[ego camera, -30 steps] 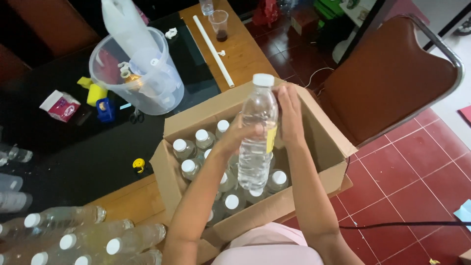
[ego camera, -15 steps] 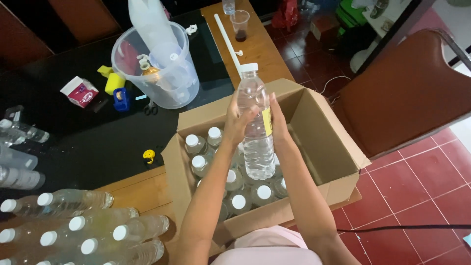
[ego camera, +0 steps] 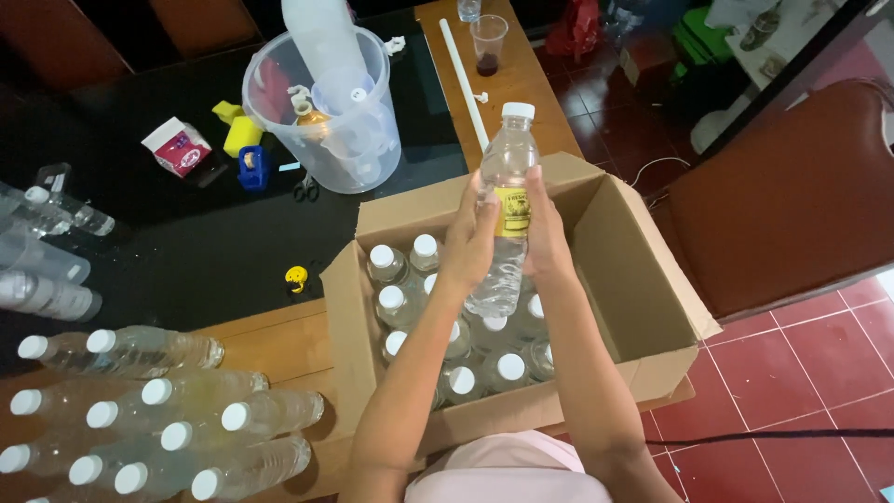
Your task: Packing plastic bottles into a cardboard box in a stockroom environment.
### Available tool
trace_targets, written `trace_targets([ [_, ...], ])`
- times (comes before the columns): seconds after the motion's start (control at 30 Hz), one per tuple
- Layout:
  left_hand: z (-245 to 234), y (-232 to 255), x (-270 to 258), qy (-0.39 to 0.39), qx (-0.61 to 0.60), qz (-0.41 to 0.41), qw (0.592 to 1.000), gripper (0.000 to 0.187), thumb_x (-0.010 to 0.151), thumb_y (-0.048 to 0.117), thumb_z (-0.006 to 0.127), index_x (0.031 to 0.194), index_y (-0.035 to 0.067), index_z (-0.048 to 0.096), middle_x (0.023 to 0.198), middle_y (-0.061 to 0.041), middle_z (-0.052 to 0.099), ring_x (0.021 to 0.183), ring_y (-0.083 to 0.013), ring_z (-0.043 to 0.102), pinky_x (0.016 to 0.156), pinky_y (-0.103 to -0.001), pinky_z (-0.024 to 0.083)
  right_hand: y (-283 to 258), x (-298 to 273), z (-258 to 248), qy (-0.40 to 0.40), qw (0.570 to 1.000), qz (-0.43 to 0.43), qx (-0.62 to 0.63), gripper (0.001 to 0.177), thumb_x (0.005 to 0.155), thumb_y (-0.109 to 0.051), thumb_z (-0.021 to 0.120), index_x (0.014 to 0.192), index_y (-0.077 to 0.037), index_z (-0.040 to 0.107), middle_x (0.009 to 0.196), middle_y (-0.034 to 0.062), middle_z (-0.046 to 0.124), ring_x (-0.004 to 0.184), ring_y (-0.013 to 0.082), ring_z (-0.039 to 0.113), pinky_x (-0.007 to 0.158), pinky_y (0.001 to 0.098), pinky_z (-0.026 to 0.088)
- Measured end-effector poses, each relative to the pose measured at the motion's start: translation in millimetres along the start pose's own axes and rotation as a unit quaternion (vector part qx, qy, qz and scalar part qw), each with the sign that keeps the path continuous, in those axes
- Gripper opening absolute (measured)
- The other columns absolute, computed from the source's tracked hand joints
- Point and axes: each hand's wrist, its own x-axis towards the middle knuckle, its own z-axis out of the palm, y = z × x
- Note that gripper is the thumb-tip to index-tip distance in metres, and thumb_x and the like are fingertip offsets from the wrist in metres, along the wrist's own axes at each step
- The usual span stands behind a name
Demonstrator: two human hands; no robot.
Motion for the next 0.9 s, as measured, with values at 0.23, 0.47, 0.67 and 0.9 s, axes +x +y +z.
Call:
trace_targets([
  [0.23,-0.5,-16.7,4.0,0.041,-0.075,0.020,0.996,0.066,0.096,0.055,0.029,0.147,0.013,0.025,0.148,-0.024,0.030,0.137,-0.0389,0.027,0.113,-0.052,0.018,29.3,28.6,-8.7,-0.041,0.999,0.009,-0.033,0.053,0.092,-0.052,0.044,0.119,-0.009,0.060,0.109,0.0134,0.064,0.098,0.0297,0.066,0.081,0.0464,0.056],
  [0.47,-4.1,-25.8,5.6,0.081,-0.166,0.078,0.980,0.067,0.097,0.056,0.029,0.147,0.011,0.026,0.149,-0.019,0.028,0.139,-0.0343,0.024,0.115,-0.050,0.012,29.7,12.4,9.4,-0.076,0.993,0.003,-0.092,0.062,0.091,-0.054,0.042,0.131,-0.009,0.050,0.129,0.0189,0.052,0.116,0.0351,0.052,0.092,0.0517,0.045],
  [0.67,-9.7,-36.1,11.2,0.071,-0.086,0.055,0.992,0.065,0.097,0.055,0.023,0.146,0.013,0.031,0.145,-0.017,0.038,0.135,-0.0326,0.034,0.114,-0.048,0.019,27.5,-2.1,25.2,-0.081,0.989,-0.008,-0.127,0.065,0.092,-0.054,0.036,0.134,-0.006,0.043,0.134,0.0203,0.044,0.121,0.0359,0.043,0.097,0.0515,0.036],
  [0.9,-3.6,-45.2,13.2,0.102,0.006,0.033,0.994,0.062,0.094,0.054,0.029,0.144,0.016,0.030,0.124,-0.024,0.056,0.120,-0.0408,0.051,0.105,-0.055,0.034,18.5,-18.5,38.9,-0.083,0.982,-0.029,-0.165,0.069,0.093,-0.054,0.029,0.138,-0.003,0.034,0.140,0.0222,0.034,0.128,0.0371,0.031,0.102,0.0512,0.024],
])
